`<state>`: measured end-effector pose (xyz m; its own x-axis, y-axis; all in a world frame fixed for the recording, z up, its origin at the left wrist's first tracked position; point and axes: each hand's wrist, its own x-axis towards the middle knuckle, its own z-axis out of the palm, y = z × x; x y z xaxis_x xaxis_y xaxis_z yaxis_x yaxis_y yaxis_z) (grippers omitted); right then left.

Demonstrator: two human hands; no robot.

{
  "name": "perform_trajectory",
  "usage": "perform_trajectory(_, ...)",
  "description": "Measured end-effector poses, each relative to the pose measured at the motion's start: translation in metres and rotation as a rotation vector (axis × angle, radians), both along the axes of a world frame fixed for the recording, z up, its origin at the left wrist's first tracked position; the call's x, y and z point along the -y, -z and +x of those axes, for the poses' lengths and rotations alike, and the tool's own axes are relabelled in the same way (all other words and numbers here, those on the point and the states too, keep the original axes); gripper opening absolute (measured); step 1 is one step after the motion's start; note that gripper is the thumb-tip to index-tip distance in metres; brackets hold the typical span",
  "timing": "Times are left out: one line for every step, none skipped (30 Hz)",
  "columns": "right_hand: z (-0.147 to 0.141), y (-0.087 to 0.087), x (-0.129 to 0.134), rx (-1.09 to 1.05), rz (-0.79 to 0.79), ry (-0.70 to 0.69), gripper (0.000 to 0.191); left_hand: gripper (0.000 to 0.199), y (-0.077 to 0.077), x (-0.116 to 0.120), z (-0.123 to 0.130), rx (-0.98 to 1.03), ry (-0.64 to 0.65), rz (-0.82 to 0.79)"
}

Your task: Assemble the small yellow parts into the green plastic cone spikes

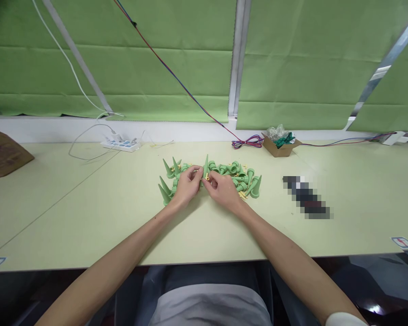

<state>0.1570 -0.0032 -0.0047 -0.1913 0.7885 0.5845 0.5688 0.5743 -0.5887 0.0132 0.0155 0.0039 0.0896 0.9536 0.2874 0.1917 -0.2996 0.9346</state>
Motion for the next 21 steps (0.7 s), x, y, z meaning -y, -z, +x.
perform_trajectory(0.001, 0.000, 0.000, 0.003, 0.002, 0.007, 0.029, 0.028, -0.001, 0.000, 0.000, -0.009, -0.007, 0.009)
perform_trajectory(0.001, 0.000, -0.001, 0.006, 0.002, 0.013, 0.029, 0.029, -0.002, 0.000, -0.001, -0.020, -0.005, 0.015)
perform_trajectory(0.002, 0.000, -0.001, 0.011, 0.000, 0.017, 0.029, 0.029, -0.003, 0.001, -0.001, -0.035, 0.002, 0.021)
perform_trajectory(0.003, 0.000, -0.002, 0.017, -0.005, 0.018, 0.029, 0.030, -0.004, 0.001, -0.001, -0.055, 0.011, 0.026)
perform_trajectory(0.003, 0.000, -0.003, 0.025, -0.014, 0.018, 0.028, 0.029, -0.004, 0.001, -0.001, -0.076, 0.015, 0.030)
perform_trajectory(0.004, 0.001, -0.003, 0.031, -0.026, 0.018, 0.026, 0.029, -0.004, 0.001, -0.002, -0.096, 0.011, 0.034)
perform_trajectory(0.004, 0.001, -0.004, 0.034, -0.042, 0.016, 0.024, 0.028, -0.005, 0.000, -0.002, -0.114, -0.002, 0.037)
perform_trajectory(0.005, 0.001, -0.005, 0.032, -0.061, 0.015, 0.021, 0.027, -0.005, 0.000, -0.003, -0.129, -0.024, 0.039)
perform_trajectory(0.005, 0.001, -0.005, 0.023, -0.079, 0.016, 0.018, 0.027, -0.005, -0.001, -0.004, -0.141, -0.052, 0.040)
perform_trajectory(0.005, 0.001, -0.005, 0.010, -0.093, 0.019, 0.018, 0.026, -0.006, -0.002, -0.004, -0.153, -0.078, 0.039)
perform_trajectory(0.005, 0.000, -0.005, -0.008, -0.100, 0.026, 0.019, 0.026, -0.006, -0.002, -0.005, -0.166, -0.101, 0.037)
perform_trajectory(0.005, -0.001, -0.005, -0.029, -0.101, 0.034, 0.021, 0.026, -0.006, -0.003, -0.005, -0.184, -0.116, 0.034)
perform_trajectory(0.005, -0.001, -0.005, -0.053, -0.099, 0.045, 0.022, 0.026, -0.006, -0.003, -0.005, -0.206, -0.123, 0.030)
perform_trajectory(0.005, -0.002, -0.004, -0.080, -0.089, 0.066, 0.023, 0.025, -0.005, -0.003, -0.005, -0.234, -0.123, 0.025)
perform_trajectory(0.005, -0.002, -0.005, -0.102, -0.075, 0.087, 0.024, 0.023, -0.004, -0.002, -0.004, -0.267, -0.114, 0.023)
perform_trajectory(0.006, -0.003, -0.005, -0.119, -0.060, 0.114, 0.025, 0.022, -0.002, -0.002, -0.004, -0.305, -0.102, 0.023)
perform_trajectory(0.007, -0.003, -0.006, -0.127, -0.054, 0.131, 0.025, 0.021, 0.000, -0.001, -0.003, -0.345, -0.075, 0.021)
perform_trajectory(0.007, -0.002, -0.006, -0.131, -0.049, 0.148, 0.025, 0.022, 0.002, -0.001, -0.002, -0.389, -0.046, 0.029)
perform_trajectory(0.008, -0.002, -0.007, -0.135, -0.047, 0.160, 0.026, 0.023, 0.004, 0.000, -0.001, -0.435, -0.027, 0.043)
perform_trajectory(0.009, -0.001, -0.008, -0.140, -0.043, 0.170, 0.026, 0.024, 0.006, 0.001, -0.001, -0.487, -0.018, 0.066)
perform_trajectory(0.009, -0.001, -0.009, -0.140, -0.041, 0.172, 0.026, 0.026, 0.008, 0.001, -0.001, -0.537, -0.011, 0.083)
